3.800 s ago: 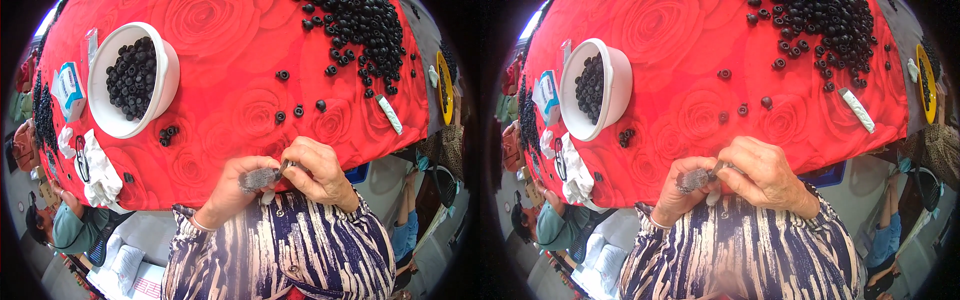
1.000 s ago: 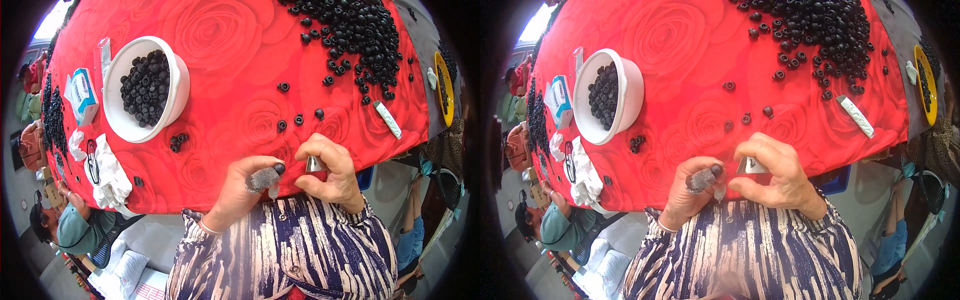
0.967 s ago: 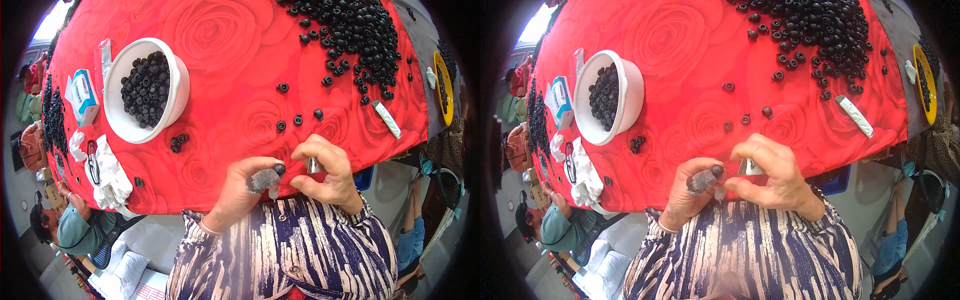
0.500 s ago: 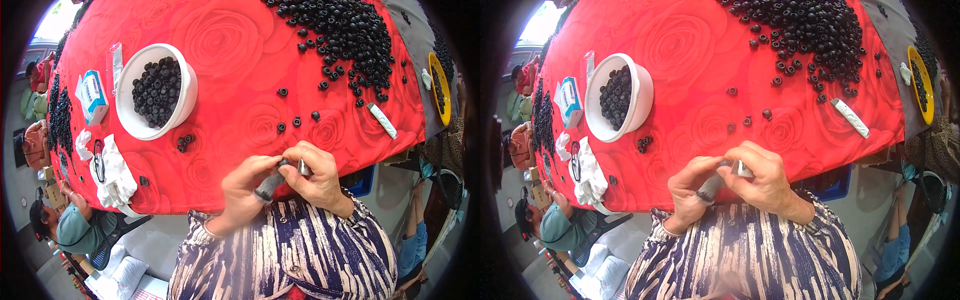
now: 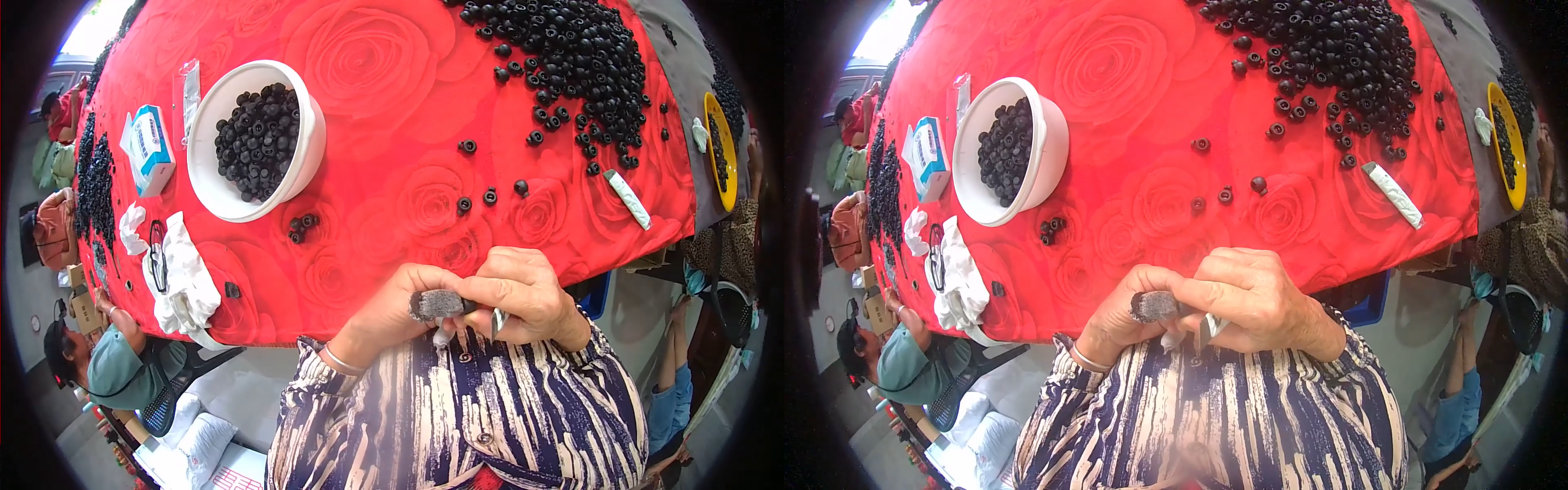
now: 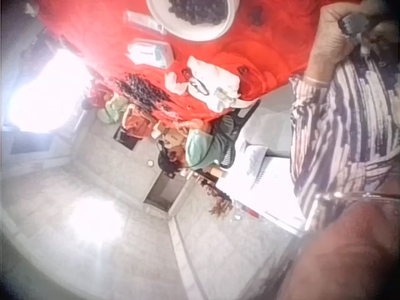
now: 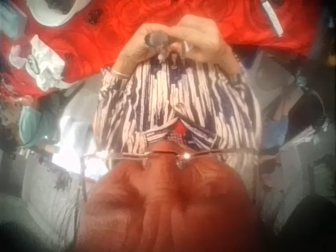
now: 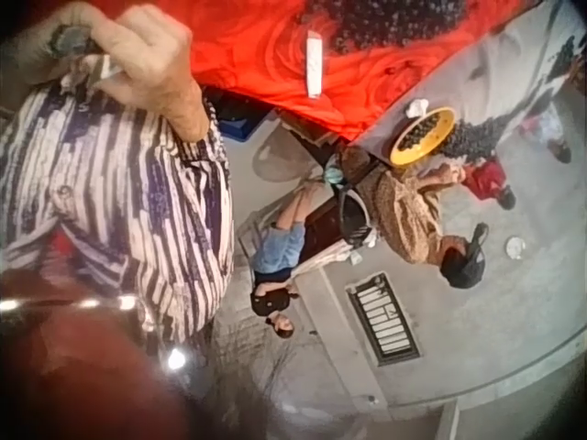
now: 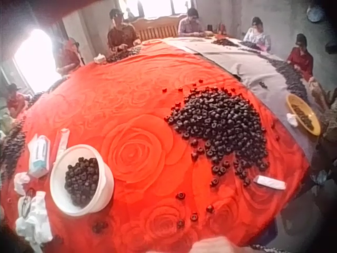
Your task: The person cleans small black plastic rings from a white bowl on a table, using a cleaning tool to remove debris from each part.
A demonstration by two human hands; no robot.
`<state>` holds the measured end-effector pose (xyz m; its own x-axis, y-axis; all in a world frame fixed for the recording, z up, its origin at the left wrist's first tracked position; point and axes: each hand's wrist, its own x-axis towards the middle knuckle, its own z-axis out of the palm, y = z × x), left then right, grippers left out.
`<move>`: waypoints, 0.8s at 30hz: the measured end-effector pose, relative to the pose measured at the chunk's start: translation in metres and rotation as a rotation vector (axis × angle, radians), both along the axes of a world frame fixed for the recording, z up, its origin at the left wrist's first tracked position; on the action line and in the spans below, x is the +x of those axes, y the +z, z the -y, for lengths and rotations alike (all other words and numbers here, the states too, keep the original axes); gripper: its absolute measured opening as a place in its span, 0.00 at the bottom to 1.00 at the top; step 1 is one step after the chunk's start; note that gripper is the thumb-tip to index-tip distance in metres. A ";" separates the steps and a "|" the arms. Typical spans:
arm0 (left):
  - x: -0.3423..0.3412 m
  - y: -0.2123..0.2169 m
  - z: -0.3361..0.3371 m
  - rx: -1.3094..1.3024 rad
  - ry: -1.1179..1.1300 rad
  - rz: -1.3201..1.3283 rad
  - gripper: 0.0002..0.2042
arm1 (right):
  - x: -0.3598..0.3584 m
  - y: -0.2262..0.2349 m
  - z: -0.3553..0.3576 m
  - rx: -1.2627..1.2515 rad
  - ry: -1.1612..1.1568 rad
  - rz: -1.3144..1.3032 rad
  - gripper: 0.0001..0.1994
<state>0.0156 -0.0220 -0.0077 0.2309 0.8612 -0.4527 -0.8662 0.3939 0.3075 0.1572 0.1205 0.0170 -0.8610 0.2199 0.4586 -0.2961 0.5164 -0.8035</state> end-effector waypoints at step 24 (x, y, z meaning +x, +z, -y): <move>0.007 0.007 -0.001 0.124 0.274 -0.400 0.08 | 0.006 0.020 -0.004 -0.393 -0.120 0.438 0.13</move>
<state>0.0225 -0.0210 -0.0012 -0.1821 0.9188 -0.3503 -0.7374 0.1081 0.6668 0.1637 0.1243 0.0371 -0.9101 0.4085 -0.0692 0.1481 0.1648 -0.9751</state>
